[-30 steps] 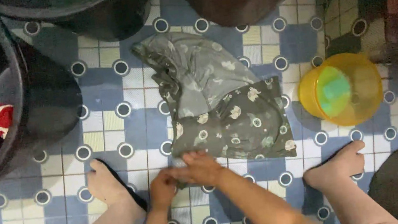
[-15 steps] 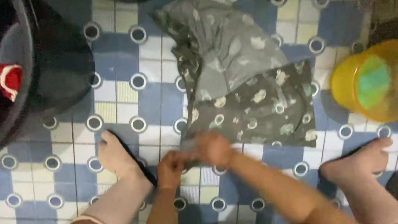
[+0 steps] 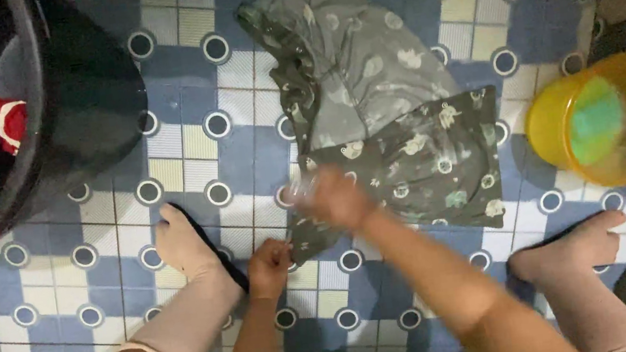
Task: Washing and scrubbing clothes by hand on a bathroom floor using soap and a brush.
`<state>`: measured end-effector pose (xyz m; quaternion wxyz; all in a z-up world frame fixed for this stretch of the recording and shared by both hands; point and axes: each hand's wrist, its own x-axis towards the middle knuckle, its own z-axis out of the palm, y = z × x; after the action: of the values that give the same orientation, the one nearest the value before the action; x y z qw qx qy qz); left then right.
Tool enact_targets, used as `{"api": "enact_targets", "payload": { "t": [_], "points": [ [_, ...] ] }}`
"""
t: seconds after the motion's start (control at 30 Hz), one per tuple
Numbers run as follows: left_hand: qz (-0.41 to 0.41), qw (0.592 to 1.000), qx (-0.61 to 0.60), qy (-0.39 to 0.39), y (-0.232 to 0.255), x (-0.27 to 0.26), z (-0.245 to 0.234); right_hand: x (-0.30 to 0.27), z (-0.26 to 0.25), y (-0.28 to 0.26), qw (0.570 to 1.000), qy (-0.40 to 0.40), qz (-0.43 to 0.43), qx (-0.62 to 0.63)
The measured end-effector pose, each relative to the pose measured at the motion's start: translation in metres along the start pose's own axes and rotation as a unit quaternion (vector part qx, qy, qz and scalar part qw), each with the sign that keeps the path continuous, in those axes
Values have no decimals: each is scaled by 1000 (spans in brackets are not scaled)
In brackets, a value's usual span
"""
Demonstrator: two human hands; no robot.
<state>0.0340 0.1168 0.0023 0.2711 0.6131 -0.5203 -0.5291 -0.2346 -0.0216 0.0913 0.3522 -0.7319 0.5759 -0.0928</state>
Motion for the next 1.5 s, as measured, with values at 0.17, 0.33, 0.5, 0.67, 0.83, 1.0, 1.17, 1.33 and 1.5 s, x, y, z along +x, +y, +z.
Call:
{"api": "enact_targets", "payload": {
  "t": [0.17, 0.33, 0.5, 0.67, 0.83, 1.0, 1.17, 1.33, 1.5],
  "points": [
    [-77, 990, -120, 9, -8, 1, 8, 32, -92, -5, 979, 24, 176, -95],
    [-65, 993, 73, 66, 31, 3, 3, -6, -14, -29, 998, 48, -36, 16],
    [-49, 979, 172, 99, 51, 0, 5, -51, -69, 101, 973, 156, -154, -65],
    [-39, 983, 141, 116, 58, 20, 52, -36, -122, 141, 871, 203, 448, -25],
    [-236, 849, -445, 160, 31, 55, 78, -104, 79, 109, 959, 195, 197, -61],
    [-370, 824, -360, 233, 65, 51, 56, -187, -26, 142, 936, 192, 291, 58],
    [-162, 940, -296, 58, 70, 51, 71, -156, -53, 121, 916, 209, 342, -21],
    [-87, 984, 151, -27, 117, 49, 42, -123, 27, 79, 987, 80, 136, -19],
    [-27, 994, 81, 63, 90, 54, 18, -134, -57, 176, 911, 241, 321, 97]
  ]
}}
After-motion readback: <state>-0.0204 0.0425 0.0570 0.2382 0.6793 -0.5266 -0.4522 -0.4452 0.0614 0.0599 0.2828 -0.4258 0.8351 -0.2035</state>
